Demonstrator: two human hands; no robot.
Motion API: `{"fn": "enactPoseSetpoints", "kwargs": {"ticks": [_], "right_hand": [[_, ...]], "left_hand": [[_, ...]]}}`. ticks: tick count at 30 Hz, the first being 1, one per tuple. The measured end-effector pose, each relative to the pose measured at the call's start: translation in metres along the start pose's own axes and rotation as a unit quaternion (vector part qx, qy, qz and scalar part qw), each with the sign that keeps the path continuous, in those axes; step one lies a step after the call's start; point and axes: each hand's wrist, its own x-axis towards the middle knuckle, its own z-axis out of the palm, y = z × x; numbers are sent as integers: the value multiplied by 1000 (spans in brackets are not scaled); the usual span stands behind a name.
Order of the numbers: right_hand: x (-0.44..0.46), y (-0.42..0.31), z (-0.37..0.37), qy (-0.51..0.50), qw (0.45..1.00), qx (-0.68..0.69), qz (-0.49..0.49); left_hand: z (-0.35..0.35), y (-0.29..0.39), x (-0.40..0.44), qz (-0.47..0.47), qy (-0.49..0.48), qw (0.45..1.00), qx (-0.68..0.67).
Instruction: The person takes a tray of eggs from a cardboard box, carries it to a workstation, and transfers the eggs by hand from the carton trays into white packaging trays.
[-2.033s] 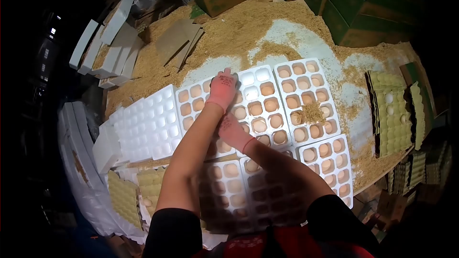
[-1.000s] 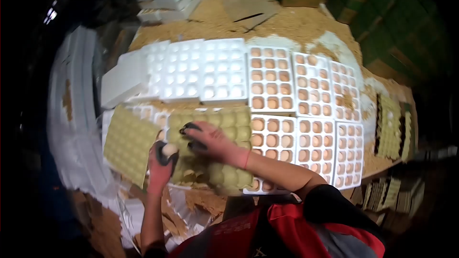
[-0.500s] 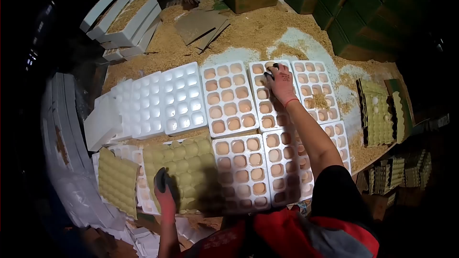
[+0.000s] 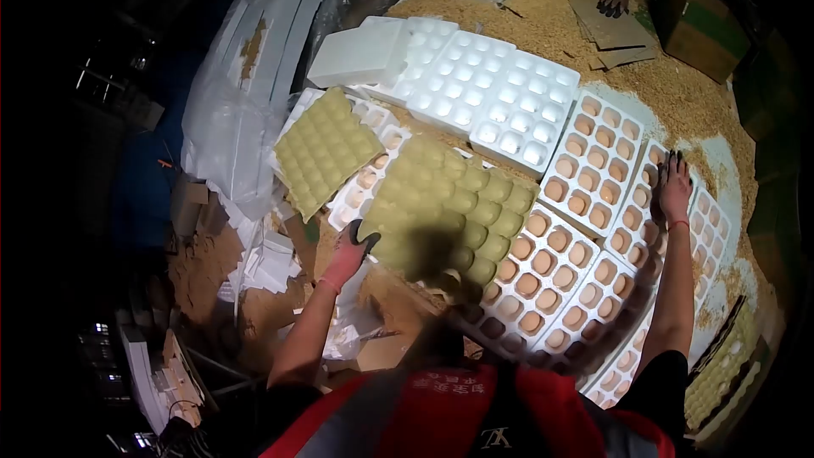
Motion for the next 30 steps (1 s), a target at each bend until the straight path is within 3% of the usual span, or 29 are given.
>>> {"fn": "enactPoseSetpoints", "kwargs": {"ticks": [1, 2, 4, 5, 7, 8, 10, 12, 14, 15, 18, 19, 21, 25, 30], "right_hand": [[-16, -12, 0, -29, 999, -6, 27], [-24, -22, 3, -50, 997, -11, 58], [-40, -40, -5, 103, 991, 58, 67], [-51, -58, -32, 131, 981, 126, 73], [-82, -104, -78, 164, 954, 236, 83], [-98, -119, -85, 126, 938, 310, 84], [-139, -169, -110, 123, 924, 352, 81], [-170, -209, -114, 104, 891, 424, 123], [-200, -242, -114, 70, 873, 463, 138], [-214, -256, -110, 67, 890, 429, 141], [-244, -295, -136, 14, 900, 400, 174], [-249, -300, -141, 10, 916, 369, 156], [-263, -308, -166, 42, 938, 312, 144], [-284, -308, -219, 16, 924, 300, 236], [-318, -291, -223, 20, 913, 328, 242]], "left_hand": [[1, -12, 0, -33, 11, 999, -39], [-5, 12, -6, -59, 53, 996, 37], [-19, 24, -7, 42, 151, 987, 16], [-35, 30, -6, 52, 223, 973, 14], [-107, 7, 26, 38, 207, 975, -72], [-149, -22, 48, 139, 285, 945, 84], [-247, -64, 107, 115, 200, 973, -30], [-309, -120, 175, 75, 157, 984, -31], [-329, -124, 219, 99, 96, 988, 64], [-328, -170, 267, 141, 78, 983, 91], [-302, -202, 323, 70, -38, 996, 42], [-300, -213, 337, 40, -87, 989, 115], [-295, -265, 373, 91, -132, 971, 179], [-221, -159, 453, 147, -110, 954, 237], [-189, -65, 414, 154, -35, 959, 234]]}}
